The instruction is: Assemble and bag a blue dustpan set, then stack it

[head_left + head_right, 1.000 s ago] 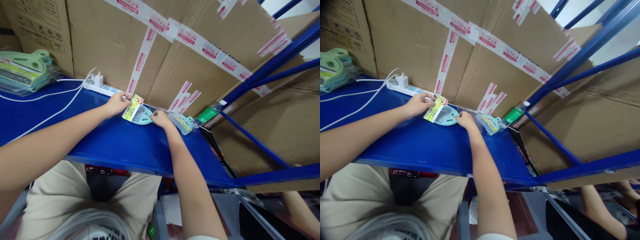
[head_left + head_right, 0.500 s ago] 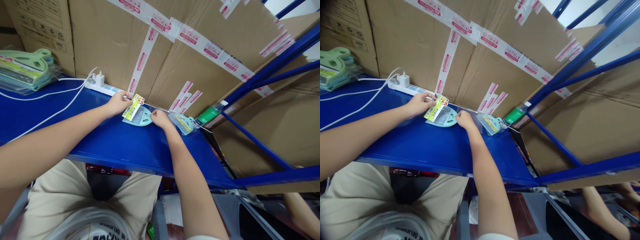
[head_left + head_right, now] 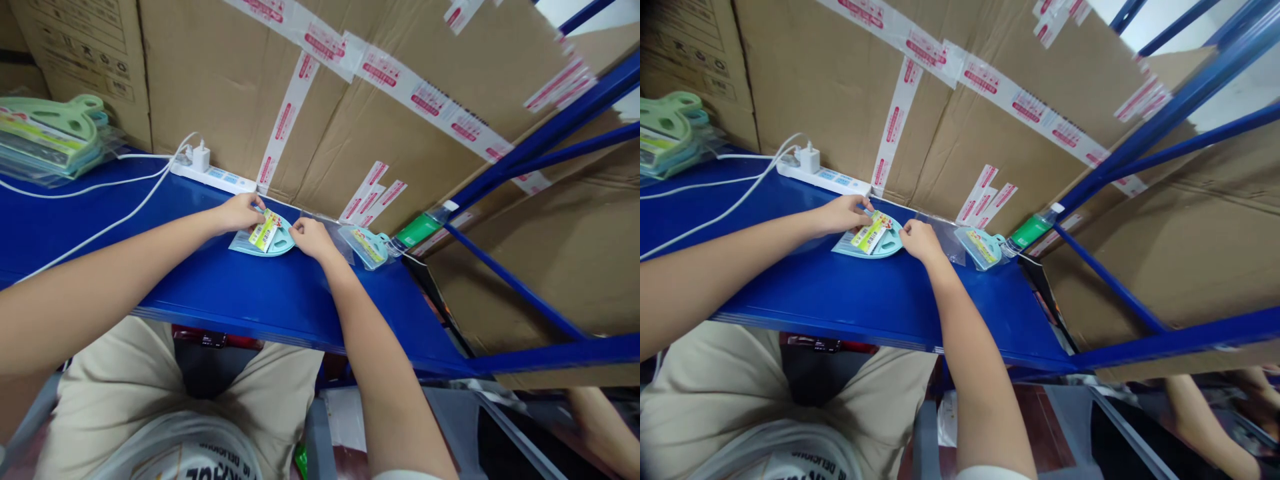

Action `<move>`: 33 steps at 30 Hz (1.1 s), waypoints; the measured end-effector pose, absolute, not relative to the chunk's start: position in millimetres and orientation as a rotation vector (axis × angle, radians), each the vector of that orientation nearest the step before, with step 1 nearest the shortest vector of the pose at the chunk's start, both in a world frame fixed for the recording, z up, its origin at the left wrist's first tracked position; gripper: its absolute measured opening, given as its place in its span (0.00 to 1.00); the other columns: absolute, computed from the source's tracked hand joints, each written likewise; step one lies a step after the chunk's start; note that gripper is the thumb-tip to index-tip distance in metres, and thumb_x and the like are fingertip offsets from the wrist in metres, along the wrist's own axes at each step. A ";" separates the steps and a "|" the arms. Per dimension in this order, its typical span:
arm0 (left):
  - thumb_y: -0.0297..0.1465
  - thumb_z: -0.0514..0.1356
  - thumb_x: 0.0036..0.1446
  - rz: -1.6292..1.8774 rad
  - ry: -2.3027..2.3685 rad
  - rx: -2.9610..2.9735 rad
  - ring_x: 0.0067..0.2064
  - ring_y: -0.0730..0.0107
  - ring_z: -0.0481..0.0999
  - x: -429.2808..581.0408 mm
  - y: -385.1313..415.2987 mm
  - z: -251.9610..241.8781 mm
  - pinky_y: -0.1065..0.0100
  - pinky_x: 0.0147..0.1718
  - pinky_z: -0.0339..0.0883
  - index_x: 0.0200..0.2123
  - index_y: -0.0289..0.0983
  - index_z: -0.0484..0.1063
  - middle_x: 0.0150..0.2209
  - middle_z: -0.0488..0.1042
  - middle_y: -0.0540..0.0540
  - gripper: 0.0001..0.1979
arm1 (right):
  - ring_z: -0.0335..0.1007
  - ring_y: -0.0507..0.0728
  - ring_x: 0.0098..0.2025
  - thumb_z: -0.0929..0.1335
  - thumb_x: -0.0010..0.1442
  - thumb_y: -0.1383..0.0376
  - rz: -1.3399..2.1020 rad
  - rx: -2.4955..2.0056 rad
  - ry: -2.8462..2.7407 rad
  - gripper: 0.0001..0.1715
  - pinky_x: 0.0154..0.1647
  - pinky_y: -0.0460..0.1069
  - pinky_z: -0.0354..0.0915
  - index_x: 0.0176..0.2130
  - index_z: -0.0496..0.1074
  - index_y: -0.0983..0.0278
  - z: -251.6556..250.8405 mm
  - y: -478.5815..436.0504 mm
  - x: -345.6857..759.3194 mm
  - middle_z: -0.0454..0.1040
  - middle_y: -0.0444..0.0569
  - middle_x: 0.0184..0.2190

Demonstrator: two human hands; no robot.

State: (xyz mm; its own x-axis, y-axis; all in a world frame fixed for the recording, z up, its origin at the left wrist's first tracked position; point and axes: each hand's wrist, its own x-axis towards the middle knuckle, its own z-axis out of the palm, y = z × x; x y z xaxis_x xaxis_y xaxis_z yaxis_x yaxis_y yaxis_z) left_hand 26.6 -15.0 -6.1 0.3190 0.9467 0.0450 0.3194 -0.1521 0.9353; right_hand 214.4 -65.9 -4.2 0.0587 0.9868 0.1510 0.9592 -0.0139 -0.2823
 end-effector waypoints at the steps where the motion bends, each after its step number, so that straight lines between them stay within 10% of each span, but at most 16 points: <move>1: 0.20 0.66 0.45 0.828 1.164 1.710 0.22 0.68 0.72 26.2 -16.3 -5.9 0.63 0.28 0.68 0.37 0.40 0.72 0.21 0.72 0.53 0.15 | 0.79 0.59 0.42 0.68 0.66 0.66 0.131 -2.036 -1.959 0.09 0.46 0.50 0.68 0.36 0.79 0.62 -3.8 -66.2 214.5 0.83 0.52 0.37; 24: 0.33 0.61 0.59 0.704 1.400 2.431 0.46 0.47 0.80 25.5 -25.7 -10.9 0.58 0.45 0.69 0.53 0.37 0.74 0.30 0.76 0.42 0.19 | 0.80 0.60 0.44 0.68 0.66 0.66 0.152 -2.008 -1.981 0.09 0.47 0.50 0.69 0.38 0.80 0.62 -5.7 -64.5 216.3 0.84 0.52 0.39; 33: 0.34 0.61 0.58 0.869 1.374 2.406 0.47 0.50 0.78 19.0 -25.4 -1.3 0.60 0.47 0.67 0.42 0.41 0.76 0.33 0.78 0.43 0.09 | 0.79 0.59 0.45 0.65 0.69 0.64 0.093 -1.977 -1.939 0.14 0.48 0.50 0.69 0.39 0.81 0.63 -1.8 -63.6 226.2 0.84 0.53 0.41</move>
State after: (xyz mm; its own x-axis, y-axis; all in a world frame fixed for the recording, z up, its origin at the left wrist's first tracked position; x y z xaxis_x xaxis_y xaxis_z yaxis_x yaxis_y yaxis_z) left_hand 19.0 -25.4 -1.3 0.3818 0.8437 0.3775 0.7026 -0.5303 0.4746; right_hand 226.2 -63.6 -1.8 0.0515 0.9769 0.2075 0.9526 0.0144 -0.3039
